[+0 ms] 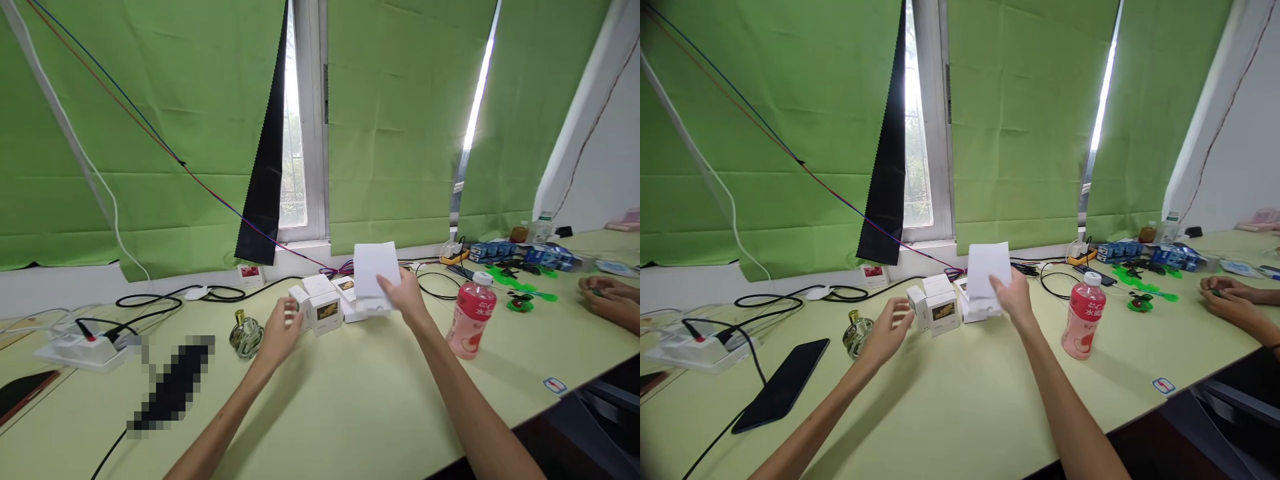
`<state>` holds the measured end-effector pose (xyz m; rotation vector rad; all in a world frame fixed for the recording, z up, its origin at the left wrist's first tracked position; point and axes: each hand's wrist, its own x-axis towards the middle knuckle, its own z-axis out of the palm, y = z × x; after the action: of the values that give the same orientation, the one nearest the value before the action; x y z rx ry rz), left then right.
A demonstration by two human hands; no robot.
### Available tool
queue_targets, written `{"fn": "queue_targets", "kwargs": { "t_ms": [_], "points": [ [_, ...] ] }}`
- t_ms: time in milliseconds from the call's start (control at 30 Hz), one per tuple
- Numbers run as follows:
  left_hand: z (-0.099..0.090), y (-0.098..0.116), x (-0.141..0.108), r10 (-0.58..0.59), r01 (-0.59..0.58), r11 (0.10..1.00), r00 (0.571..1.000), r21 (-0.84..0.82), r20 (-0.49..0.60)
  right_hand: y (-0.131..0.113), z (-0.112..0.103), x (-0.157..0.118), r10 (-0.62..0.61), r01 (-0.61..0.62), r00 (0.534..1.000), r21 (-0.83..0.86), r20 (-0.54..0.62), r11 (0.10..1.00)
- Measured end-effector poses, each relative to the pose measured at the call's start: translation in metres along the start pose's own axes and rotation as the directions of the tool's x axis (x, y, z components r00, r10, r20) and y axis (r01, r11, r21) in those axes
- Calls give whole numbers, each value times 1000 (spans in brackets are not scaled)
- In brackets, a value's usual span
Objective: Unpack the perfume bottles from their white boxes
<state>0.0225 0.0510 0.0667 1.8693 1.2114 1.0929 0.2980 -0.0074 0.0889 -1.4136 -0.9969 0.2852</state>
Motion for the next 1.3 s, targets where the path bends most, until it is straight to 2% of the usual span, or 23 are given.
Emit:
{"fn": "queue_targets", "kwargs": {
  "t_ms": [33,67,133,200,300,433,600,767,833,867,933,967,1033,1100,1167,1233,1267,1300],
  "points": [
    [0,-2,15,29,-23,991,999,131,-39,7,4,20,28,-30,999,-64,-21,998],
    [1,-4,30,79,-70,965,996,252,-27,14,9,38,73,-70,997,-145,16,987],
    [4,-7,54,126,-155,887,988,436,94,31,26,62,129,-108,988,-212,87,971],
    [5,-11,69,121,-183,871,979,455,162,49,43,70,182,-133,971,-288,152,948],
    [0,-14,74,105,-200,869,968,453,226,75,63,64,263,-152,940,-423,218,894],
    [-16,-7,56,19,-123,831,981,543,193,93,80,50,303,-139,930,-562,210,815],
    [-28,13,10,-43,-98,757,979,646,199,91,87,38,273,-63,932,-634,240,771],
    [-29,33,-36,-7,-192,742,956,642,294,75,78,19,111,74,964,-649,241,757],
    [-28,38,-44,14,-231,739,944,633,329,65,73,4,11,107,984,-650,175,752],
    [-28,40,-46,22,-245,741,939,625,342,59,71,-5,-109,140,990,-622,88,770],
    [-27,39,-46,39,-246,765,940,595,340,48,68,-29,-276,245,961,-499,12,831],
    [-27,37,-45,36,-223,793,946,567,322,42,68,-43,-308,305,950,-406,59,862],
    [-24,30,-43,-39,-112,869,955,483,293,31,69,-71,-274,329,926,-201,260,923],
    [-22,20,-43,-189,54,924,926,379,328,21,72,-96,-208,275,841,-63,499,960],
    [-20,8,-46,-286,185,943,875,278,389,13,74,-117,-152,237,713,-31,685,971],
    [-21,-6,-50,-333,282,942,843,181,422,10,74,-131,-121,284,608,-72,784,956],
    [-23,-12,-53,-337,299,942,841,155,424,10,73,-136,-101,315,571,-103,814,943],
    [-25,-19,-55,-337,298,942,842,157,421,10,73,-140,-84,341,559,-136,825,930]
  ]
}}
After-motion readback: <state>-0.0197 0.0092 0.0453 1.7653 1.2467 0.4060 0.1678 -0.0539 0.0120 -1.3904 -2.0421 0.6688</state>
